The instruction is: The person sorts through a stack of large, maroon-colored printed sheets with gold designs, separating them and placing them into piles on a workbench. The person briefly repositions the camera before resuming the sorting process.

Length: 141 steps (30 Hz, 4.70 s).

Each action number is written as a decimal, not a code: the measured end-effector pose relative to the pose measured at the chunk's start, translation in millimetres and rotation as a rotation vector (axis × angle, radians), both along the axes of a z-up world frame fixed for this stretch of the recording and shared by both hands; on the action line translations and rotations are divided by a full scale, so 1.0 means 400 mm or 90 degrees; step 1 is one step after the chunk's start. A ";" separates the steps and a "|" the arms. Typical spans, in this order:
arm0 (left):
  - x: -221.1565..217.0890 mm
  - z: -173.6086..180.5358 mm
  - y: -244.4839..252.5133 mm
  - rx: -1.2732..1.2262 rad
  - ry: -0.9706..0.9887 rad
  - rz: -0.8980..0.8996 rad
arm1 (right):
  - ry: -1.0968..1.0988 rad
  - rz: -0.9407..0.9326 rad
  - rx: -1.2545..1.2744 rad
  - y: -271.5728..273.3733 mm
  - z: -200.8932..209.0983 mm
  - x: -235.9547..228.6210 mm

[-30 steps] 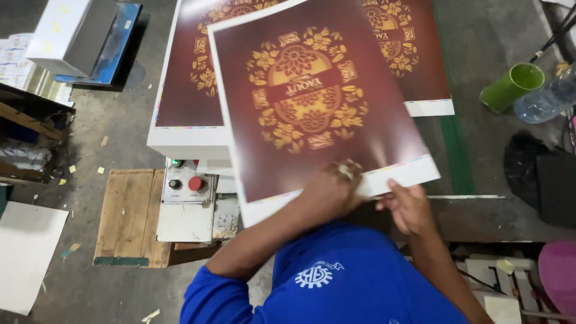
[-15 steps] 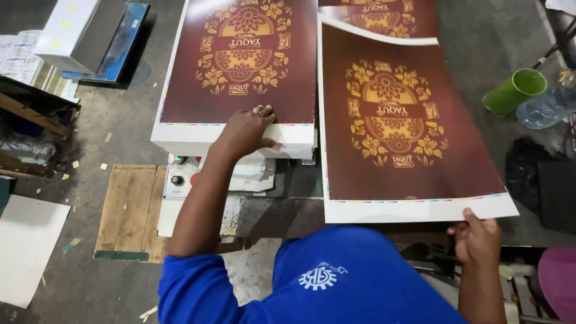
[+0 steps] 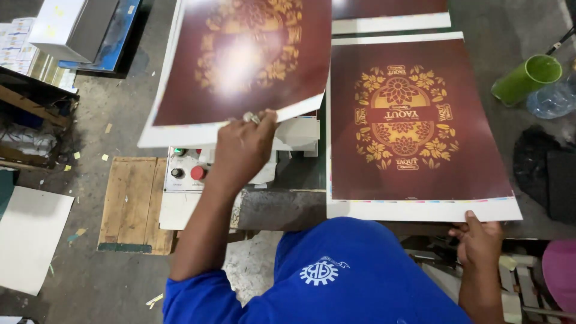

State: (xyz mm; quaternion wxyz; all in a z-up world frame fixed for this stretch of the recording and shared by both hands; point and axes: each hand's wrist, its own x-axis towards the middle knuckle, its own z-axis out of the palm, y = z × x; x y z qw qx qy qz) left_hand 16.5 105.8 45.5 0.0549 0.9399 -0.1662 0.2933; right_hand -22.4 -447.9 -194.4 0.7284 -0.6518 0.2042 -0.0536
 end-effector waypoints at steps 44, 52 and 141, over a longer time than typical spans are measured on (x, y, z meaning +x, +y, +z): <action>0.180 -0.126 0.058 0.103 0.122 -0.054 | -0.047 0.013 0.111 0.024 0.029 0.059; 0.176 -0.050 0.094 -0.006 0.332 -0.134 | 0.040 -0.029 0.026 -0.052 0.023 -0.001; -0.033 -0.008 -0.056 -0.126 -0.096 0.033 | -0.028 0.067 -0.014 0.085 0.010 0.197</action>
